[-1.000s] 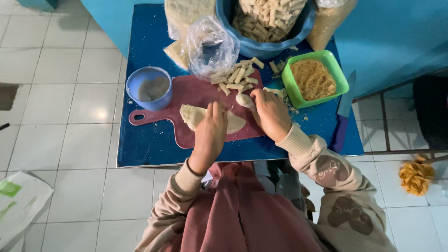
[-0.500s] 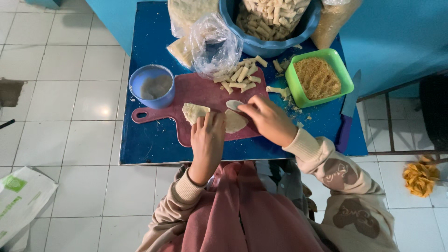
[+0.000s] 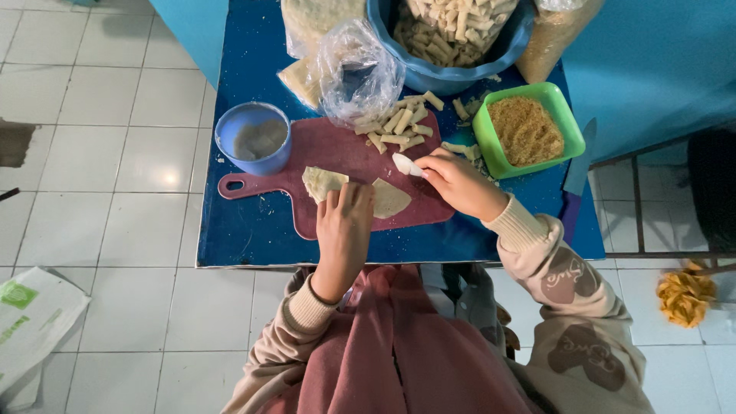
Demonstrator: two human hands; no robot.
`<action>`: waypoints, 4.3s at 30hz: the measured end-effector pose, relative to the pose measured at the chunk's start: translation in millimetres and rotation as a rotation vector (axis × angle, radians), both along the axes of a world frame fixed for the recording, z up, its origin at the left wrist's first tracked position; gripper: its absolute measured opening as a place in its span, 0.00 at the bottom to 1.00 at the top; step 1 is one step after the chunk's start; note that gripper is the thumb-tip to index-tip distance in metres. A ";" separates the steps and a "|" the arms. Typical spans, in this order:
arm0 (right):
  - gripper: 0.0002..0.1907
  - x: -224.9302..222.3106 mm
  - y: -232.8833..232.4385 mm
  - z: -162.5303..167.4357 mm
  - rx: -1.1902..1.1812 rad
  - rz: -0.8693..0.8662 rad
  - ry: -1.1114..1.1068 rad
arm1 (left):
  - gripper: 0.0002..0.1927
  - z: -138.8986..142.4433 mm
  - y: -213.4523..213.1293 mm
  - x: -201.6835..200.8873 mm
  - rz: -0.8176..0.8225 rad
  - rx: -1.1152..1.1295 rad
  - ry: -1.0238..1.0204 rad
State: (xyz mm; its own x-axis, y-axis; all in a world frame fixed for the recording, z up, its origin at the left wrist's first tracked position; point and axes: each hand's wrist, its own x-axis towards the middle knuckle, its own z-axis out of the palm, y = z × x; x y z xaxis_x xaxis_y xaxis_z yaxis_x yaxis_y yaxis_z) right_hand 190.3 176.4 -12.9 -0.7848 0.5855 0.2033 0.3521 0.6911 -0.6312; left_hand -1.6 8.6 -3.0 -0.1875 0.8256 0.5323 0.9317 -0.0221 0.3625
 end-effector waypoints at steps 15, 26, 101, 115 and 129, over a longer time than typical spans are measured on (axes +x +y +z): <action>0.14 -13.3 -32.4 27.1 0.207 0.179 0.000 | 0.11 1.3 -3.0 -0.6 -0.014 0.020 -0.026; 0.11 -20.8 -48.8 47.1 0.786 0.095 -0.132 | 0.05 -6.1 0.6 1.3 0.054 0.014 0.019; 0.05 -2.6 -14.6 45.9 0.665 -0.201 -0.191 | 0.10 -14.6 -10.8 0.2 0.167 -0.046 -0.146; 0.13 -33.0 -68.1 -6.3 0.414 -0.040 0.054 | 0.14 -8.4 -16.8 0.0 0.148 -0.121 -0.166; 0.10 -36.7 -62.6 6.8 0.593 -0.147 -0.011 | 0.18 2.8 -11.2 6.3 -0.001 -0.084 -0.248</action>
